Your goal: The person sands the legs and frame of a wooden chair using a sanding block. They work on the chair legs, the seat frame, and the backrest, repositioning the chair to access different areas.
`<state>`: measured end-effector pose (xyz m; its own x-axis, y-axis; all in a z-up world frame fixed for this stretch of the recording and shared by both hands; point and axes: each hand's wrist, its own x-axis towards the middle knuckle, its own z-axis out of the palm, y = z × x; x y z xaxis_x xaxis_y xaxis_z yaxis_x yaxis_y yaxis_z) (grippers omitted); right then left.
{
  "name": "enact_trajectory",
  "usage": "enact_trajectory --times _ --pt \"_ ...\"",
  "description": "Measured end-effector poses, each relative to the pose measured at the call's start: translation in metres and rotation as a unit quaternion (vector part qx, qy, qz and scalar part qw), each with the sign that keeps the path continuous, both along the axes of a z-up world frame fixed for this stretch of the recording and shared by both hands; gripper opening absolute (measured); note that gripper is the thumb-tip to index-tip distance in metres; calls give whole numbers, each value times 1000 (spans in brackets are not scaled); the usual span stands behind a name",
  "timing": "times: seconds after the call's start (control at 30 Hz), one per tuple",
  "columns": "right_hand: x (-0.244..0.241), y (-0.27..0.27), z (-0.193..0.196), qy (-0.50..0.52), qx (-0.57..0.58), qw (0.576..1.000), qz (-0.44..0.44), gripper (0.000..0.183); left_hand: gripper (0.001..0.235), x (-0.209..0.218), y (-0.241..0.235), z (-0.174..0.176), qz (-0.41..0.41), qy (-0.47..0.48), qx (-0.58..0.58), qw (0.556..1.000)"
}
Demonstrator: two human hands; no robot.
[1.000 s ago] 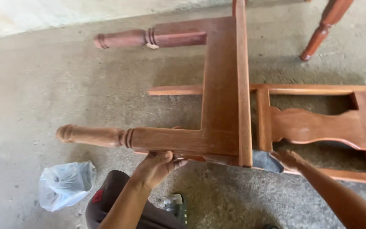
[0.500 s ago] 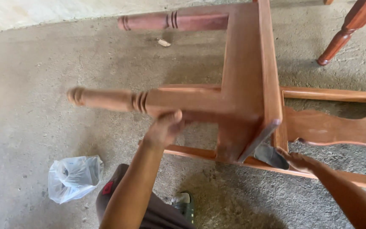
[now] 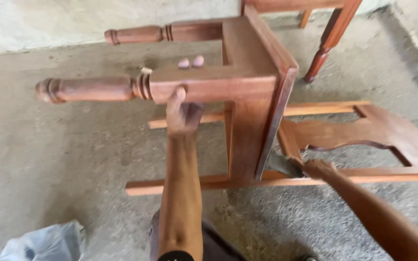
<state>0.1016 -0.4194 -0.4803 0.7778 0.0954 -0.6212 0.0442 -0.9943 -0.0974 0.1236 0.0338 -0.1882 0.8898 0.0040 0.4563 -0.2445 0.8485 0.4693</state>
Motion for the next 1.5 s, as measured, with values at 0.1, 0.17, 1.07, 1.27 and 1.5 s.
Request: enact_trajectory --times 0.1,0.17,1.07,1.27,1.5 --pt "-6 -14 18 -2 -40 999 3 88 71 -28 -17 39 -11 -25 34 999" --pt "-13 -34 15 17 -32 999 1 83 64 -4 -18 -1 4 -7 18 1000" --pt "-27 -40 146 22 -5 999 -25 79 53 -16 -41 77 79 11 -15 997" --pt "-78 -6 204 48 -20 997 -55 87 61 37 -31 97 129 205 -6 970" --pt "-137 10 233 48 49 996 -48 80 58 137 0 30 54 172 0 984"
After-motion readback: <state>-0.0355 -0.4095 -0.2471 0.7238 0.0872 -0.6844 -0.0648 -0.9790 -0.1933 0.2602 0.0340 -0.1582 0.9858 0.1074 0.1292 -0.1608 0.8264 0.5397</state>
